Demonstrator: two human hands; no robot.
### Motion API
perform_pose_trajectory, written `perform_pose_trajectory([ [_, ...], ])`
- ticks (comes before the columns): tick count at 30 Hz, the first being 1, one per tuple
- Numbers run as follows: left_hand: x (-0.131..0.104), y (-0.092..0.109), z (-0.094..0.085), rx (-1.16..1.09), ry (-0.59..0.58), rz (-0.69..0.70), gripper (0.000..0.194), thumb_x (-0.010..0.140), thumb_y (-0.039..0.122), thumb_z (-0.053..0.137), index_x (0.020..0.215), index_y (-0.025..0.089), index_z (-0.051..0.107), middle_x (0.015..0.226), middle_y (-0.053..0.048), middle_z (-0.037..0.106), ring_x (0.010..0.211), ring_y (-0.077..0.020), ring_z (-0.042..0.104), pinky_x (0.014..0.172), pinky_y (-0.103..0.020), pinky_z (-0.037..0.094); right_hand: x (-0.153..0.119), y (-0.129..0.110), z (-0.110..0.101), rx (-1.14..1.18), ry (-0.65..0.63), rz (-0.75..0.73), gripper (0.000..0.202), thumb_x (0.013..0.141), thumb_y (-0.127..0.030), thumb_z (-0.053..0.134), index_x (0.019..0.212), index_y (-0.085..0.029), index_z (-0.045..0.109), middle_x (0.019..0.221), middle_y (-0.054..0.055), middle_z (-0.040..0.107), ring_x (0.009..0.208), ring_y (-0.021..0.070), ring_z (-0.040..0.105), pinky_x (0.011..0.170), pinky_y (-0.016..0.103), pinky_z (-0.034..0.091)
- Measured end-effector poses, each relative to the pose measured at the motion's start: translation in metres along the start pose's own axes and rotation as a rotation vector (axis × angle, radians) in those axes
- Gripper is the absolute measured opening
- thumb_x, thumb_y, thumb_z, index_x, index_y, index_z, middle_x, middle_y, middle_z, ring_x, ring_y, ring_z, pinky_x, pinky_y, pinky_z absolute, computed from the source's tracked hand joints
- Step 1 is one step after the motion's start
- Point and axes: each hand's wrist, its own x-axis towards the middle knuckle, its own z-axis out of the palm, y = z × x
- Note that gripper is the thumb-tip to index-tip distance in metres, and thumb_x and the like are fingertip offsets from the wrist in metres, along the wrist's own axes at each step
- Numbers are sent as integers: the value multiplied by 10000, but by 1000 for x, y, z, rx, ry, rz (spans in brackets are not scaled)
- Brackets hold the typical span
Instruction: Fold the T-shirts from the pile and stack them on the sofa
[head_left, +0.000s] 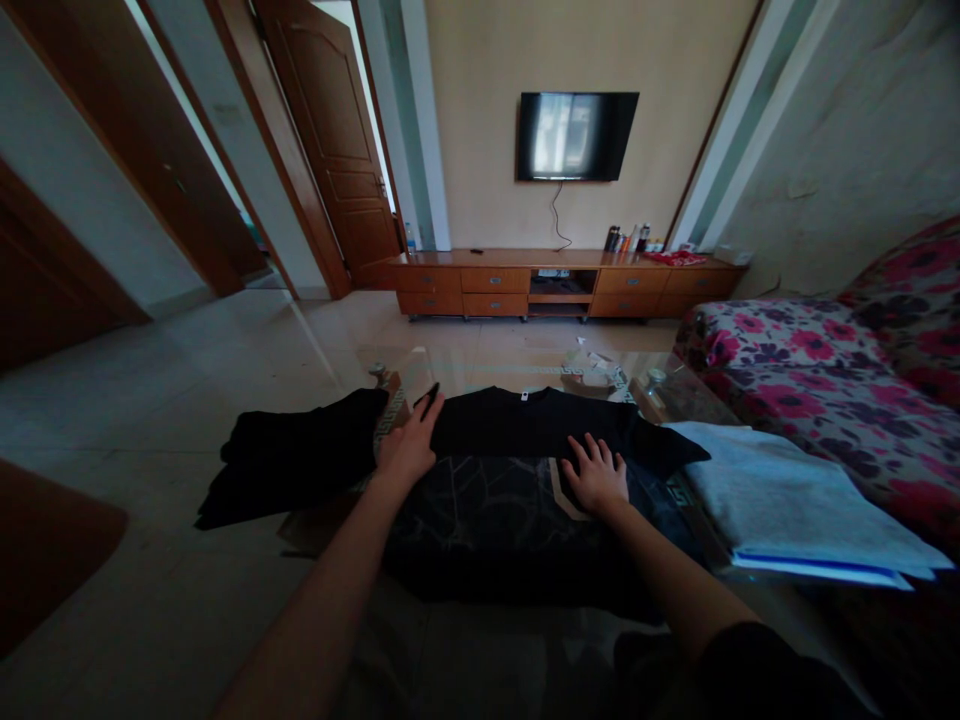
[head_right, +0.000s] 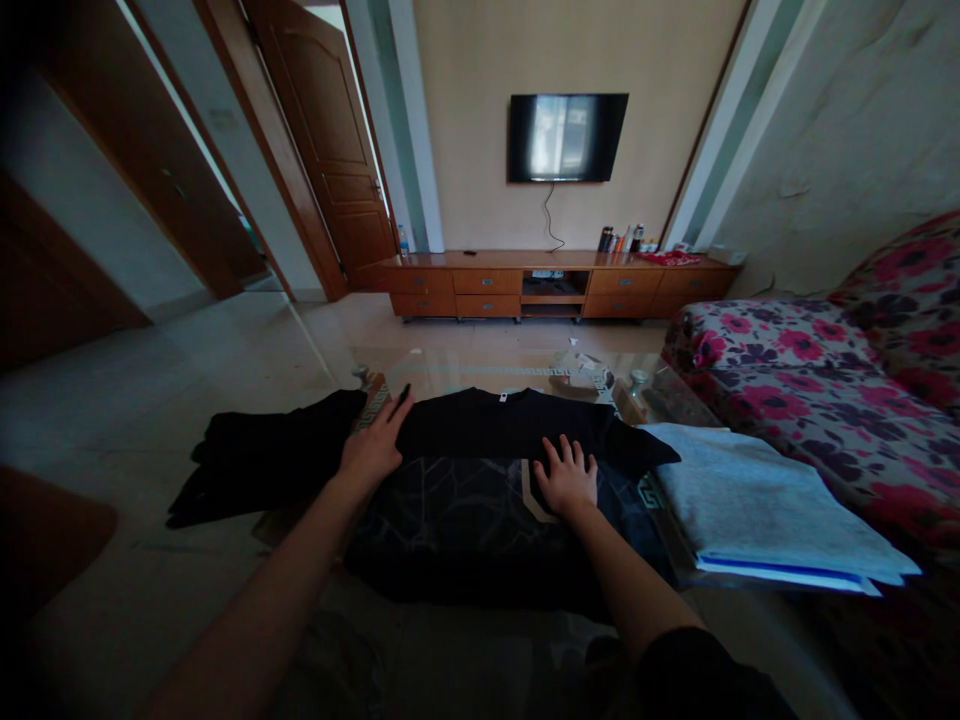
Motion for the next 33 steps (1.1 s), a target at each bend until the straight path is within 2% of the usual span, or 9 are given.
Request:
perform_pose_trajectory([
  [4, -19, 51, 22, -9, -142, 213, 994, 819, 178, 581, 1609, 494, 68, 1719, -15, 125, 1183, -341, 643, 923, -467, 519, -1, 0, -1, 1, 1, -10, 675, 1007, -655, 226, 1618, -371, 274, 1700, 27, 198, 1548, 313, 129, 1201, 577, 119],
  [7, -23, 56, 37, -37, -176, 267, 984, 822, 372, 645, 1631, 413, 85, 1688, -73, 237, 1340, -379, 512, 1006, -485, 471, -2, 0, -2, -2, -1, -10, 675, 1009, -652, 214, 1620, -371, 269, 1701, 26, 193, 1548, 310, 126, 1201, 575, 118],
  [12, -20, 25, 48, 24, -252, 134, 1144, 686, 384, 718, 1646, 267, 107, 1691, -154, 187, 1452, -432, 335, 1100, -560, 366, -1, 1, -1, 4, -1, -8, 674, 1007, -651, 227, 1618, -371, 276, 1701, 25, 192, 1548, 315, 123, 1201, 578, 119],
  [15, -24, 7, 50, 63, -235, 36, 1094, 715, 313, 665, 1643, 189, 99, 1691, -193, 147, 1487, -426, 266, 1115, -574, 346, 0, 2, 0, 16, 1, -16, 671, 1009, -645, 227, 1617, -367, 280, 1700, 28, 196, 1547, 321, 124, 1197, 590, 119],
  [21, -30, -17, 53, 118, -155, -36, 1010, 716, 113, 584, 1631, 174, 159, 1624, -198, 312, 1437, -353, 377, 1098, -452, 394, -1, 1, -2, 17, -6, -10, 669, 1009, -643, 229, 1618, -372, 272, 1702, 26, 187, 1547, 317, 121, 1197, 590, 111],
  [24, -28, -36, 57, 111, -203, -149, 876, 784, 187, 551, 1610, 163, 257, 1608, -214, 348, 1459, -374, 353, 1092, -510, 399, -2, 1, -4, 11, -26, 0, 671, 1009, -641, 232, 1621, -370, 266, 1706, 26, 175, 1549, 318, 114, 1200, 585, 106],
  [28, -24, -63, 62, 80, -340, -258, 799, 831, 278, 522, 1602, 268, 314, 1688, -148, 215, 1526, -398, 238, 1121, -635, 322, -2, 0, -5, 12, -23, 0, 668, 1012, -631, 240, 1624, -365, 262, 1706, 29, 176, 1550, 320, 112, 1204, 577, 98],
  [31, -18, -67, 59, 81, -379, -284, 876, 778, 259, 574, 1609, 266, 300, 1695, -138, 188, 1545, -382, 204, 1173, -621, 257, -1, 0, -3, 15, -17, -5, 664, 1014, -631, 239, 1623, -368, 263, 1705, 27, 180, 1548, 320, 118, 1202, 582, 102],
  [33, -12, -55, 55, 65, -304, -237, 893, 758, 249, 585, 1606, 196, 309, 1687, -157, 211, 1546, -361, 212, 1212, -566, 228, -1, 0, -2, 14, -20, -4, 667, 1014, -632, 237, 1625, -366, 258, 1706, 27, 177, 1548, 321, 119, 1201, 586, 104],
])
